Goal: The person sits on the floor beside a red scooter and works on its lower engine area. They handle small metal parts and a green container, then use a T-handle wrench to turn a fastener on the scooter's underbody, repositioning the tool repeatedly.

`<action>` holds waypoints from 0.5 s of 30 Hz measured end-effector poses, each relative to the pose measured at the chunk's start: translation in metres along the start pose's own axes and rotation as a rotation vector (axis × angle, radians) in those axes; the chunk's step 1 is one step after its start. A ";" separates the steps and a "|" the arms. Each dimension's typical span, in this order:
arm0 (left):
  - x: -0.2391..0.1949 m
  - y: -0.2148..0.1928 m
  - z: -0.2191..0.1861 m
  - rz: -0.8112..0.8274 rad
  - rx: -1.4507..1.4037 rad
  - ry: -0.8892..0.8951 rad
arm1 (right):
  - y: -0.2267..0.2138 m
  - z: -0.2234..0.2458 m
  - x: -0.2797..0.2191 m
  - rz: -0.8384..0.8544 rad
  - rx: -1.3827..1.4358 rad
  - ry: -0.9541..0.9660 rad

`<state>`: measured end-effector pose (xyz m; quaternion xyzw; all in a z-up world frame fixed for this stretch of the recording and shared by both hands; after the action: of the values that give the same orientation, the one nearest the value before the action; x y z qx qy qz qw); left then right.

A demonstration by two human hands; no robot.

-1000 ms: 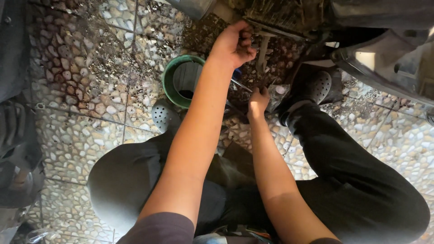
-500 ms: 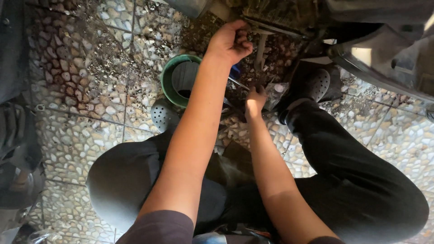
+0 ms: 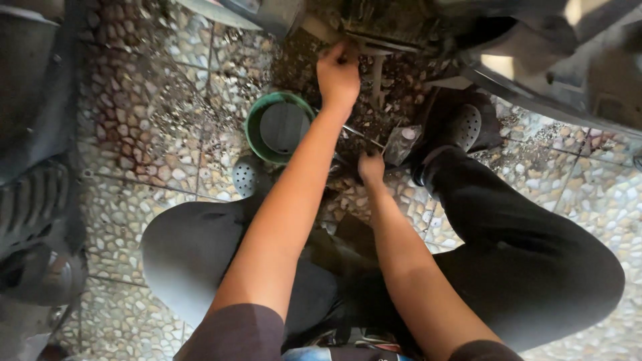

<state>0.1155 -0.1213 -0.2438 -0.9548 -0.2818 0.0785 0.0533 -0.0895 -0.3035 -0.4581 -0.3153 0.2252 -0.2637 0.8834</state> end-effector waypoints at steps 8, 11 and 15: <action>-0.005 -0.053 -0.080 0.098 0.347 0.301 | 0.053 -0.110 0.006 0.241 -0.354 0.057; -0.020 -0.088 -0.125 0.232 0.436 0.239 | 0.096 -0.116 0.022 0.338 -0.565 -0.305; -0.034 -0.145 -0.144 0.421 0.537 0.303 | 0.055 -0.032 0.019 0.208 -0.399 -0.451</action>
<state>0.0365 -0.0274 -0.0768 -0.9445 -0.0374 0.0165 0.3258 -0.0752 -0.2921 -0.5220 -0.5083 0.1021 -0.0459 0.8539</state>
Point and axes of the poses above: each hand's wrist, its own x-axis towards the middle knuckle, its own y-axis out of the palm, z = x × y, the point moved 7 cm from there along x, towards the middle knuckle, and after that the axes turned 14 degrees about -z, right-handed, at the moved point
